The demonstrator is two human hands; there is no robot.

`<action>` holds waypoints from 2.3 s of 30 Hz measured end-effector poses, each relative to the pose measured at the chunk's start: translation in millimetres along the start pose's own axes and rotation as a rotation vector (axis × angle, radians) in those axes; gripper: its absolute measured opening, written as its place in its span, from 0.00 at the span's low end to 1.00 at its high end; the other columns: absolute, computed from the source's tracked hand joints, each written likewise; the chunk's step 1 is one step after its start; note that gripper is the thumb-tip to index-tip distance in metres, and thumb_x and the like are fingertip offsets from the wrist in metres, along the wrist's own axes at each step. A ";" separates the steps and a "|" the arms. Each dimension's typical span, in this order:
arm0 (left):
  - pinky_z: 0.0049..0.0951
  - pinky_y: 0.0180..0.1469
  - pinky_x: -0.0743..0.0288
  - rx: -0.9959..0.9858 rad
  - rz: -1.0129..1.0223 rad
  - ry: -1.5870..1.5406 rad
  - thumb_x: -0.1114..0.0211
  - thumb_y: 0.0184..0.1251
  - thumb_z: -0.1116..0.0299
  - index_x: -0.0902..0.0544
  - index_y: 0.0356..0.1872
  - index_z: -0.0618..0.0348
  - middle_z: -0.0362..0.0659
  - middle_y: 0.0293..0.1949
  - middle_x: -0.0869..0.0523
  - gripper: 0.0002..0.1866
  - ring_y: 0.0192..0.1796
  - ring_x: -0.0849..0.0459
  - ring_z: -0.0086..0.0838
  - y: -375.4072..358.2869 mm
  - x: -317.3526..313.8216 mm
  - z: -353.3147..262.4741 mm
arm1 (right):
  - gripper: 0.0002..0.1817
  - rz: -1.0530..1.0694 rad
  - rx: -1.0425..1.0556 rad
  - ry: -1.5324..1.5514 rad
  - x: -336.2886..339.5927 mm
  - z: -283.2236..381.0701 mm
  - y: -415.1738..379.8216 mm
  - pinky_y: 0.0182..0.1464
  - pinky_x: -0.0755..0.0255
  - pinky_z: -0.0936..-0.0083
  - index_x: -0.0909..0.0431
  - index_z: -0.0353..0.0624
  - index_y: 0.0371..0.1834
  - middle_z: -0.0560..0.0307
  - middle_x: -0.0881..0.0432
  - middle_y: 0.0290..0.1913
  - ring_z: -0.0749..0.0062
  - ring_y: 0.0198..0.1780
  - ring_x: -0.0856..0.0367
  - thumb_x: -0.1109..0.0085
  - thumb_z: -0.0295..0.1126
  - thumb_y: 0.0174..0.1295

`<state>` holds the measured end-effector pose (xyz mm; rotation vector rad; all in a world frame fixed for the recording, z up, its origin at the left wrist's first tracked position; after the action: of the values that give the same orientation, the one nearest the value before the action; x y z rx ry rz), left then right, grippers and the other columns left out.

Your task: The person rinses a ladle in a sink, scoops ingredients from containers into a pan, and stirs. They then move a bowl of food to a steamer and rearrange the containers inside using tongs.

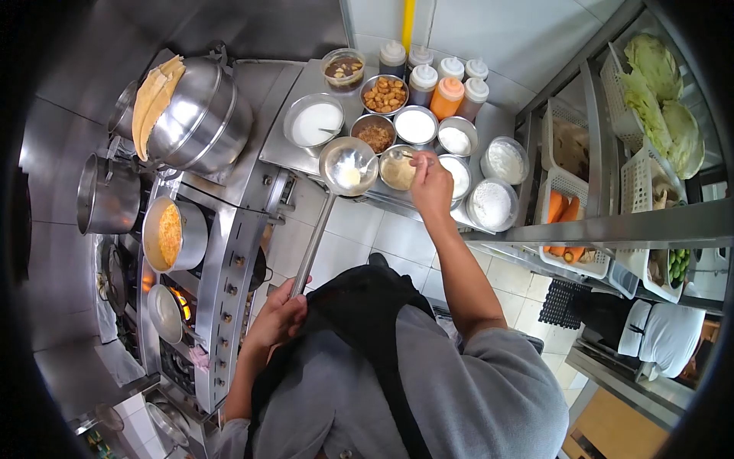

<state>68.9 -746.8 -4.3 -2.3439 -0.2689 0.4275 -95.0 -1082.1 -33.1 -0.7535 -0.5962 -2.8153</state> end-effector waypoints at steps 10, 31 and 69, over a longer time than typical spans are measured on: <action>0.18 0.20 0.40 -0.029 -0.003 -0.025 0.46 0.78 0.64 0.33 0.69 0.55 0.36 0.23 0.30 0.22 0.18 0.34 0.18 -6.7 0.4 -4.1 | 0.16 0.013 -0.177 0.008 -10.1 -59.4 -8.5 0.38 0.23 0.69 0.20 0.38 0.43 0.52 0.11 0.33 0.64 0.34 0.13 0.56 0.36 0.78; 0.22 0.17 0.36 -0.057 -0.006 0.006 0.47 0.77 0.66 0.33 0.68 0.56 0.35 0.23 0.30 0.21 0.16 0.32 0.19 -8.6 3.8 -5.1 | 0.15 0.090 -0.460 0.586 -7.2 -48.3 -13.3 0.23 0.34 0.81 0.22 0.40 0.44 0.55 0.12 0.35 0.84 0.19 0.30 0.55 0.39 0.79; 0.18 0.22 0.41 -0.022 -0.020 -0.005 0.45 0.77 0.66 0.31 0.67 0.53 0.34 0.23 0.31 0.20 0.19 0.35 0.16 -16.4 5.2 -11.8 | 0.15 -0.106 -0.148 0.063 19.9 -22.8 4.8 0.45 0.23 0.68 0.19 0.36 0.43 0.48 0.10 0.35 0.62 0.38 0.12 0.53 0.34 0.77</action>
<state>77.1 -740.8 14.0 -2.3602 -0.3000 0.4223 -120.9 -1097.1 -39.5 -0.6739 -0.4334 -2.9951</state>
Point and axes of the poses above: each hand's wrist, its own y-axis towards the middle knuckle, its own x-axis out of the back of the hand, z = x × y, the point moved 8 cm from there along y, towards the middle knuckle
